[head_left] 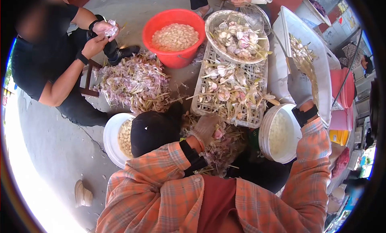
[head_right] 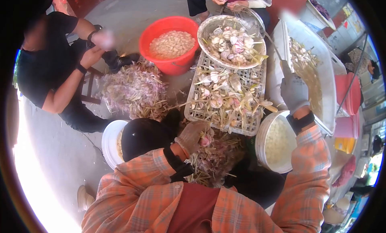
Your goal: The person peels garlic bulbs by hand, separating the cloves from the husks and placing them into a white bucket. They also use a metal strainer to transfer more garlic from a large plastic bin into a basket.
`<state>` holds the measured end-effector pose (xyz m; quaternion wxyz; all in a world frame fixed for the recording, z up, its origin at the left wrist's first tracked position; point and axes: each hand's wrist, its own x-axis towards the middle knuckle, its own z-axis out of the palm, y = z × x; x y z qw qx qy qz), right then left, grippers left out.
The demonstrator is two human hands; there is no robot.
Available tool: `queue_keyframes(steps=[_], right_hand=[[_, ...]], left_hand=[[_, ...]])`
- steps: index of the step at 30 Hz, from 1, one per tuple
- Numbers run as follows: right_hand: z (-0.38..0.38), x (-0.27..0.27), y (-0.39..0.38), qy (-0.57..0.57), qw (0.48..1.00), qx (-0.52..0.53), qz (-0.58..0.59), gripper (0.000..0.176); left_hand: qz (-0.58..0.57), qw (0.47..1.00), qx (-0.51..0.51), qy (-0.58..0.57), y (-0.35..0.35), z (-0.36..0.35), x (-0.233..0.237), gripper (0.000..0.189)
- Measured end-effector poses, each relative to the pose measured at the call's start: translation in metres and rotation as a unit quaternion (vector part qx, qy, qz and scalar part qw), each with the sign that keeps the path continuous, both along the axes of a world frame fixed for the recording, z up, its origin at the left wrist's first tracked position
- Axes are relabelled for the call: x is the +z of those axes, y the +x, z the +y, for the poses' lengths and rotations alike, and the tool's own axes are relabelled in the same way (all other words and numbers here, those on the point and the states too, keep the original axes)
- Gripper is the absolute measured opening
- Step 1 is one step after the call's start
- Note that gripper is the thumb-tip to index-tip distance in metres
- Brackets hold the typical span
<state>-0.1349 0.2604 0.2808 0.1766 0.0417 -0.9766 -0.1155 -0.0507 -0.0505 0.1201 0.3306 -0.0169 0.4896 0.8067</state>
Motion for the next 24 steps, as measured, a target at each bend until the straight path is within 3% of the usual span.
queue_keyframes(steps=[2,4,6,7,9,11,13,15,17,19,21,23,24], right_hand=[[0.009,0.001,0.008,-0.024,1.000,0.013,0.001,0.058],[0.016,0.009,0.021,-0.100,0.995,0.012,0.027,0.056],[0.034,0.016,0.042,-0.138,0.988,0.004,0.066,0.054],[0.049,0.020,0.051,-0.139,0.986,0.000,0.094,0.053],[0.082,0.030,0.072,-0.146,0.983,-0.053,0.100,0.052],[0.132,0.035,0.092,-0.125,0.982,-0.116,0.081,0.052],[0.176,0.037,0.108,-0.076,0.979,-0.184,0.041,0.048],[0.206,0.043,0.119,-0.033,0.957,-0.285,-0.038,0.041],[0.247,0.036,0.126,0.010,0.951,-0.295,-0.098,0.031],[0.274,0.025,0.122,0.033,0.941,-0.311,-0.132,0.019],[0.287,0.019,0.108,0.038,0.925,-0.335,-0.174,0.019],[0.306,0.004,0.090,0.055,0.924,-0.320,-0.202,0.018],[0.300,0.003,0.077,0.083,0.908,-0.313,-0.267,0.017]], left_hand=[[-0.020,0.999,-0.026,0.027,-0.002,-0.004,-0.004,0.013],[0.234,0.968,-0.003,-0.085,0.000,-0.006,-0.002,0.014],[0.321,0.938,0.001,-0.129,0.005,-0.004,-0.005,0.015],[0.287,0.950,-0.005,-0.126,0.005,-0.004,-0.004,0.014],[0.494,0.834,-0.004,-0.246,0.002,-0.006,0.005,0.012],[0.304,0.936,-0.014,-0.178,0.004,-0.002,0.004,0.013],[0.355,0.905,-0.050,-0.228,0.004,-0.003,0.001,0.022],[0.263,0.942,-0.048,-0.202,0.002,-0.004,-0.014,0.018],[0.149,0.976,-0.040,-0.153,0.002,0.003,-0.003,0.015],[0.213,0.957,-0.056,-0.188,0.000,0.004,-0.013,0.014],[0.213,0.961,-0.062,-0.168,-0.002,0.005,-0.007,0.017],[0.245,0.949,-0.026,-0.196,0.000,0.005,-0.045,0.016],[0.293,0.929,-0.035,-0.223,-0.002,0.006,-0.041,0.015]])
